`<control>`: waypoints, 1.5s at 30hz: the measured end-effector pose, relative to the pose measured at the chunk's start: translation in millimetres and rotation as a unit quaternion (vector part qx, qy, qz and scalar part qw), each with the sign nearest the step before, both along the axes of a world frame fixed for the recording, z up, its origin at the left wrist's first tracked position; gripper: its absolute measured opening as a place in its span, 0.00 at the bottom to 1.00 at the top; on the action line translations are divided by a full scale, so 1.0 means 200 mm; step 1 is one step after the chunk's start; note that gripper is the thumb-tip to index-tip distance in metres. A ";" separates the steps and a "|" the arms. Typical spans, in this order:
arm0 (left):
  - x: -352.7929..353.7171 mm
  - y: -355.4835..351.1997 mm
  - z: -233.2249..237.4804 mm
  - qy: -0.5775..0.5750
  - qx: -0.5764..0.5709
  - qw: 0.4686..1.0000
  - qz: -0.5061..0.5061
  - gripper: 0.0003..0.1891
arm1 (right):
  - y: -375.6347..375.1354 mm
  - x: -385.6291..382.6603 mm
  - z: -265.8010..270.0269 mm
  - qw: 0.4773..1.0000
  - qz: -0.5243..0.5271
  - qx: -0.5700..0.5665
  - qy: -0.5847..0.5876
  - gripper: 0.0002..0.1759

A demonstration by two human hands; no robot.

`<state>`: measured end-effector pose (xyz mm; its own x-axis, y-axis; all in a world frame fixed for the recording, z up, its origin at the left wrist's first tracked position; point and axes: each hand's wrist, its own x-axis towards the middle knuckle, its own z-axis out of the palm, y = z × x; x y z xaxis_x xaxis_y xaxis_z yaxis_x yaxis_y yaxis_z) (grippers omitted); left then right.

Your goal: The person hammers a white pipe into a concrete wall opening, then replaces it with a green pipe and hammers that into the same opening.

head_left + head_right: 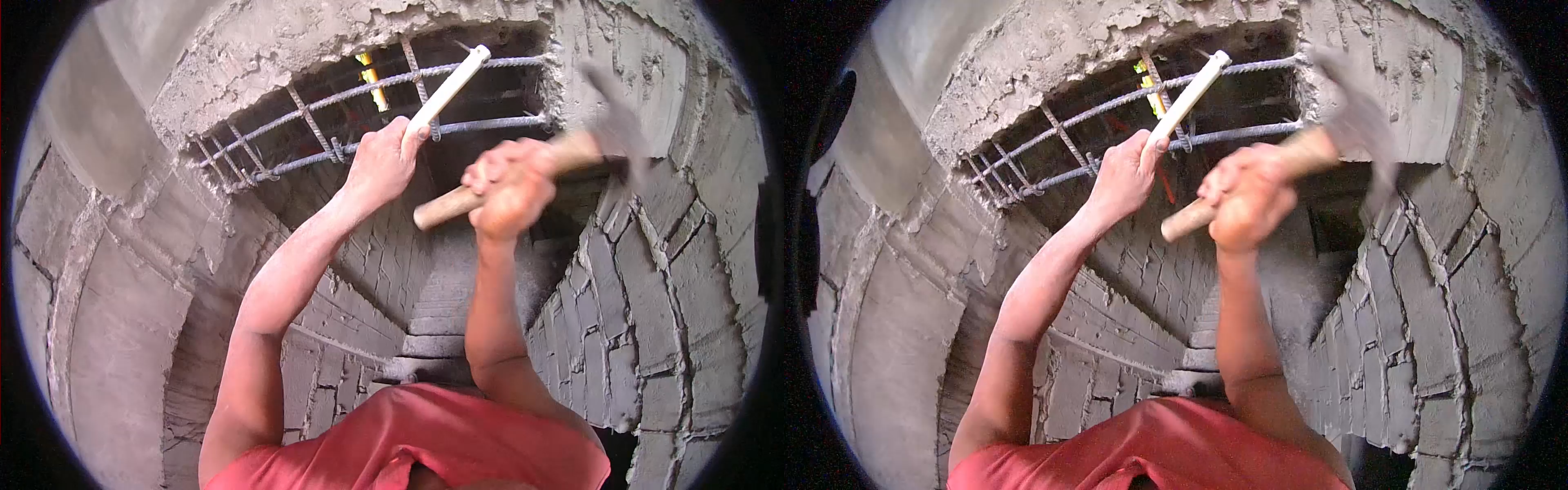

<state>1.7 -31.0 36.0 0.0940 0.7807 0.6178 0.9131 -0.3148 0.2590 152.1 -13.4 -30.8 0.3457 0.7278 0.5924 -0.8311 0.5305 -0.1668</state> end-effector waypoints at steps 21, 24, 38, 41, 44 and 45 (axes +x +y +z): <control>-0.10 0.06 -0.01 -0.001 -0.037 0.999 -0.014 0.24 | -0.08 -0.13 -0.19 0.999 0.034 0.008 0.025 0.24; -0.04 0.08 0.02 0.011 -0.011 0.999 -0.032 0.19 | -0.02 -0.13 -0.18 0.999 0.028 -0.019 0.022 0.23; 0.09 0.04 0.00 0.053 0.030 0.995 0.085 0.17 | 0.15 -0.21 -0.14 0.991 0.123 -0.058 -0.012 0.20; 0.10 0.03 0.01 0.050 0.028 0.994 0.097 0.17 | 0.12 -0.18 -0.11 0.986 0.130 -0.083 -0.066 0.21; 0.10 0.03 0.02 0.053 0.030 0.993 0.103 0.18 | 0.05 -0.08 -0.05 0.988 0.075 -0.059 0.122 0.23; 0.10 0.03 0.02 0.059 0.032 0.993 0.100 0.18 | 0.04 -0.06 -0.04 0.977 0.065 -0.057 0.196 0.23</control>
